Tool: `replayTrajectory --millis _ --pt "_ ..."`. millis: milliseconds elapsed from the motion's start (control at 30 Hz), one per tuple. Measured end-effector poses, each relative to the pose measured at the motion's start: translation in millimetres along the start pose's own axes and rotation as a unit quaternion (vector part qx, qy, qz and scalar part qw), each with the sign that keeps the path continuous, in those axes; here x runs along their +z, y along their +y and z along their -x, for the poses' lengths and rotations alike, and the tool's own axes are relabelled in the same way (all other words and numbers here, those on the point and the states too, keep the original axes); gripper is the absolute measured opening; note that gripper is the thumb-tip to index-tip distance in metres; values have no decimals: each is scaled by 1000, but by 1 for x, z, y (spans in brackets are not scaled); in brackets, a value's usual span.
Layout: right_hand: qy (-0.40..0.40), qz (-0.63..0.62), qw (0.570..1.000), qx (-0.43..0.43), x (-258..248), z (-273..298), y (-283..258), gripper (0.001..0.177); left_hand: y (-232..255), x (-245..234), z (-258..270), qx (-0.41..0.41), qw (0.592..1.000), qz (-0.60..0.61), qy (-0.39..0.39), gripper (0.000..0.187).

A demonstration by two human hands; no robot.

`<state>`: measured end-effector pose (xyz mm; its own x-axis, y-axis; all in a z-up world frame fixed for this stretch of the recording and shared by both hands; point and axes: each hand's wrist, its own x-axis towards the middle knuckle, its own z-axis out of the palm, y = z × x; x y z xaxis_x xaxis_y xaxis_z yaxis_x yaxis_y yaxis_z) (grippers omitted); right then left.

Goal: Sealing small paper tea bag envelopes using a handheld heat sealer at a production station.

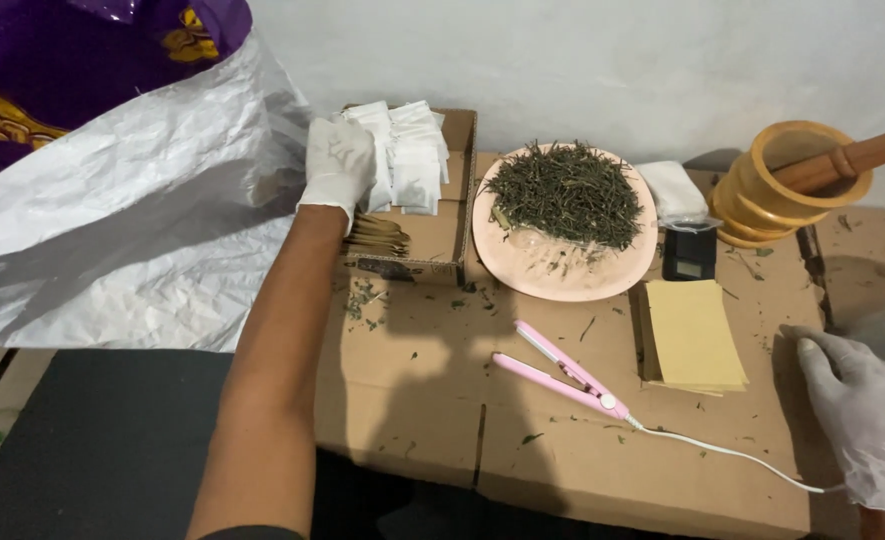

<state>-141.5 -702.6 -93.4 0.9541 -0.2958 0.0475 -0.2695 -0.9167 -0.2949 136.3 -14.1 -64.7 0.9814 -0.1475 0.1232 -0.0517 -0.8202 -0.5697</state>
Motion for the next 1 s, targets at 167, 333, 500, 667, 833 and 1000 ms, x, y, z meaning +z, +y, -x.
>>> replayTrajectory --millis 167,333,500,667,833,1000 --pt "2 20 1000 -4 5 -2 7 42 0 9 1 -54 998 -43 6 73" --pt "4 31 999 -9 10 -5 15 44 -1 20 -4 -63 994 -19 82 30" --pt "11 25 999 -19 9 -4 11 43 -16 13 -1 -45 995 62 69 24" --pt "8 29 999 -9 12 -6 15 44 -24 -12 2 -41 987 147 52 19" --pt "14 30 999 -7 16 -5 19 42 -31 -75 16 -101 930 353 -23 21" --pt "144 12 983 -115 0 0 17 37 -33 -155 57 -63 834 548 -26 9"
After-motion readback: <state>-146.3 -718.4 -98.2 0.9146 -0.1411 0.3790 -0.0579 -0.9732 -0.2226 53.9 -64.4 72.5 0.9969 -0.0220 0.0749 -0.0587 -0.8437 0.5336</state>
